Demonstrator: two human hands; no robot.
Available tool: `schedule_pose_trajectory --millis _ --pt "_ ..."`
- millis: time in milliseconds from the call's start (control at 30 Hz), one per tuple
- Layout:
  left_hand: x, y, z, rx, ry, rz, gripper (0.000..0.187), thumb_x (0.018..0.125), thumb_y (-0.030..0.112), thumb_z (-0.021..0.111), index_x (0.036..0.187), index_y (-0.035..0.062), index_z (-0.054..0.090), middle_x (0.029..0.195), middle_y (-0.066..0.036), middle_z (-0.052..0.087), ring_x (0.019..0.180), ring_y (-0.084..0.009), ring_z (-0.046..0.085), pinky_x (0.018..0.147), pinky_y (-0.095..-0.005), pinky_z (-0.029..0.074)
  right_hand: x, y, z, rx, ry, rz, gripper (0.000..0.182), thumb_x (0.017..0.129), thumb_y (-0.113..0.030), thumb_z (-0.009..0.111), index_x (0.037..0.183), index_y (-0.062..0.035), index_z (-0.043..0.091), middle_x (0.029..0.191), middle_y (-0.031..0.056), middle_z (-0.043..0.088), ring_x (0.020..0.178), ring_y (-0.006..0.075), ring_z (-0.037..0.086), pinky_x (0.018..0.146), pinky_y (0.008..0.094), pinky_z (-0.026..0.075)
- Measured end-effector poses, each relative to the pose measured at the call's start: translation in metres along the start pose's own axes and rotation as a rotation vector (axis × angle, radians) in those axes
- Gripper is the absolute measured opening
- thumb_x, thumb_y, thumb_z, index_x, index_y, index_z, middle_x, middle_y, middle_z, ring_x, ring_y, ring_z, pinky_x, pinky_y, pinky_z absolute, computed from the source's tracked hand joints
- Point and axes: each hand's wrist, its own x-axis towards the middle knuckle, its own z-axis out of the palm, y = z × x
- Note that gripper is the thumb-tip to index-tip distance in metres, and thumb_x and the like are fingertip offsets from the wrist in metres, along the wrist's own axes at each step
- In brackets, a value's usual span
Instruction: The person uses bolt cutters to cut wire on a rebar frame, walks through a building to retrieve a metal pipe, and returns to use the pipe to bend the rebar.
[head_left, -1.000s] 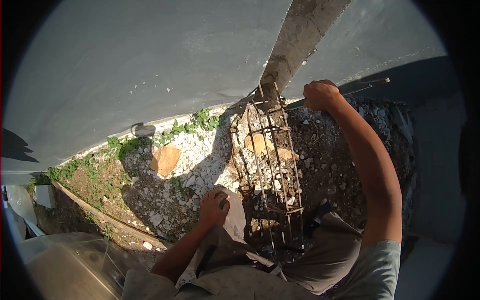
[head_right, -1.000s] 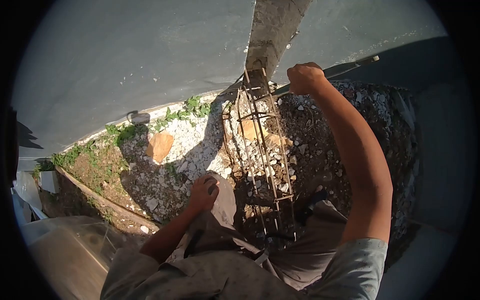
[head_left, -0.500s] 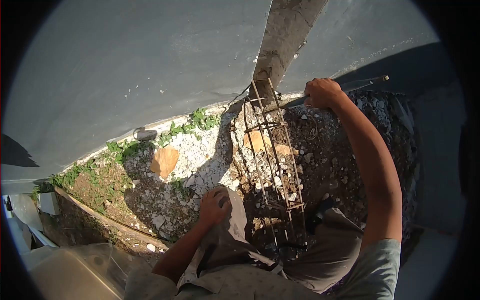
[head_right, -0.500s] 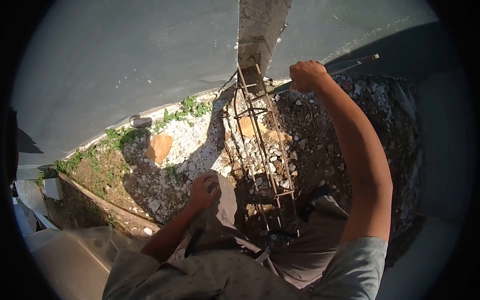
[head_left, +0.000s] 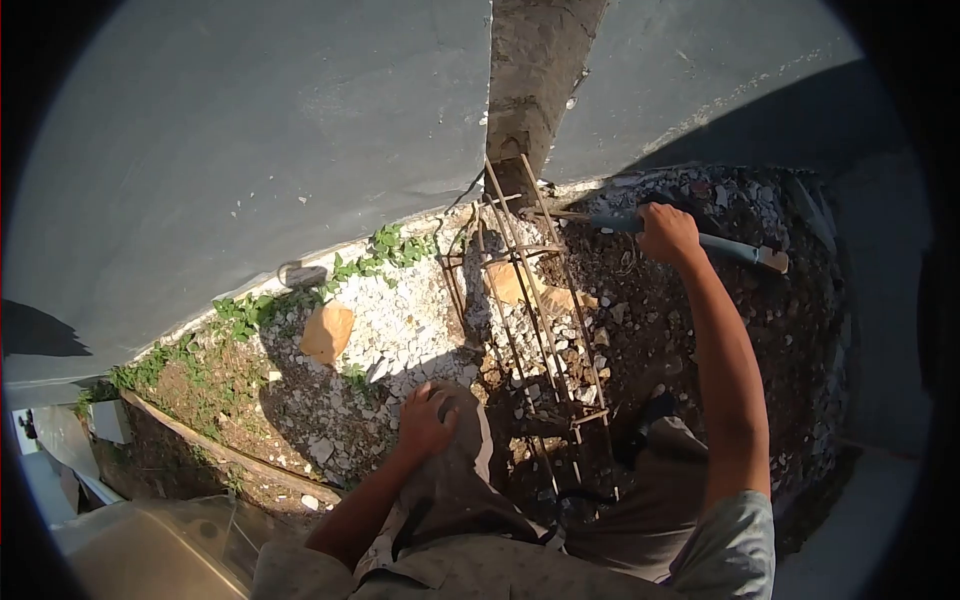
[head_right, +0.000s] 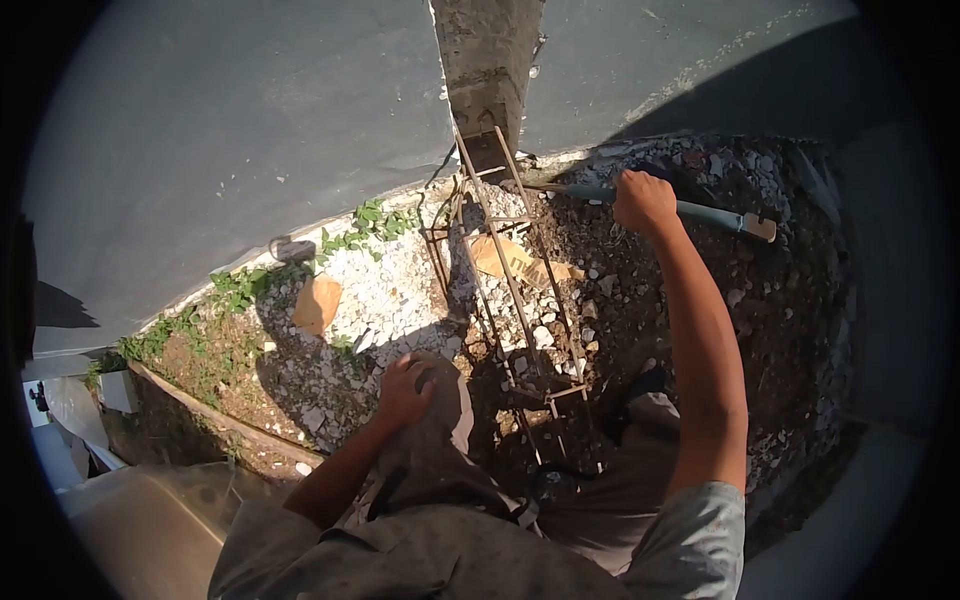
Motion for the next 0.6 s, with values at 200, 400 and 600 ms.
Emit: schedule_pose_trajectory --millis 200,400,600 --pt "0.020 0.004 0.009 0.045 -0.018 0.044 0.039 0.082 0.032 0.062 0.116 0.0119 0.063 0.132 -0.015 0.050 0.123 -0.0368 0.044 0.103 -0.0498 0.032 -0.072 -0.002 0.132 0.768 -0.196 0.272 0.036 0.075 -0.022 0.067 0.105 -0.0026 0.064 0.093 0.0188 0.067 0.090 0.0329 0.065 0.078 0.0406 0.049" --pt "0.030 0.018 0.002 0.044 -0.072 0.114 0.036 0.081 0.029 0.062 0.111 0.0086 0.063 0.119 -0.015 0.057 0.114 -0.0338 0.052 0.098 -0.0450 0.038 -0.106 -0.057 0.217 1.454 -0.390 0.474 0.024 0.081 -0.013 0.069 0.101 0.0003 0.063 0.078 0.0040 0.059 0.068 0.0149 0.052 0.063 0.0317 0.044" --pt "0.035 0.011 0.012 0.110 -0.035 0.188 0.034 0.081 0.026 0.063 0.109 0.0074 0.063 0.112 -0.015 0.061 0.106 -0.0351 0.057 0.092 -0.0446 0.043 -0.104 -0.101 0.320 1.782 -0.277 0.315 0.032 0.075 -0.009 0.080 0.098 -0.0081 0.056 0.075 -0.0017 0.054 0.066 0.0088 0.049 0.056 0.0260 0.043"
